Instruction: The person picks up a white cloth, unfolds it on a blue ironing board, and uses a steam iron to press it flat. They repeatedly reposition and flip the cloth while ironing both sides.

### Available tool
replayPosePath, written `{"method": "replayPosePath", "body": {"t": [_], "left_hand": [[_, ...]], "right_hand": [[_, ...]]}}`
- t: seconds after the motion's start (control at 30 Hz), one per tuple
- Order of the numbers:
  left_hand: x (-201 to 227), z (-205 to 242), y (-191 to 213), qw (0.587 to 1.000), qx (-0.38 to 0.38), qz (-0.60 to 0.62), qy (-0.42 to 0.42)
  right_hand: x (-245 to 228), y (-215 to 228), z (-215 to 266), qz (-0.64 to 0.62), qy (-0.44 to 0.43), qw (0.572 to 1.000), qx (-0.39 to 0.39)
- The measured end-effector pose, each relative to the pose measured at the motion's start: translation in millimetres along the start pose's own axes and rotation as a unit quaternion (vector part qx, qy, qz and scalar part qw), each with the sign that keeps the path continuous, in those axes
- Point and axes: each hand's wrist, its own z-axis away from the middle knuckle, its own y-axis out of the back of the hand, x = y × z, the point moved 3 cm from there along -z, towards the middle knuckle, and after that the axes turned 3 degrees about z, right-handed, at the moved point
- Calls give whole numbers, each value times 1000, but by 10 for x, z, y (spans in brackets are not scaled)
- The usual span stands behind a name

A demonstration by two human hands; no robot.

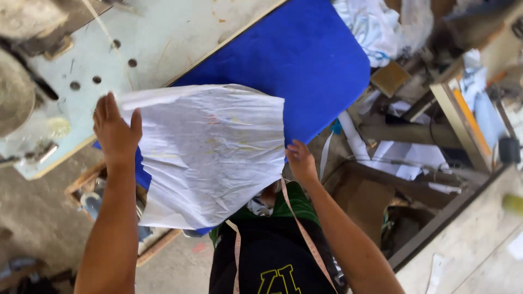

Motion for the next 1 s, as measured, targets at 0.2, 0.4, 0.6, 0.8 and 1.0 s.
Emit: {"method": "replayPosePath", "body": {"t": [0.2,0.4,0.6,0.8,1.0], "left_hand": [[-111,2936,-235,961,98,-16,259],[654,3721,-949,722,90,48,684],[739,3914,-1288,807,99,-189,550],[1775,3465,-1472,894,154,-117,405],[3426,1913,-1618,924,-23,131,358]], "right_hand": [[-13,64,-218,78,-57,995,-13],[63,-166,-816,218,109,956,-166],[-241,269,-1318,61,94,975,-190],[-90,414,-1502,-61,12,954,-294],[-233,-30,-780,-93,78,897,-425]]}}
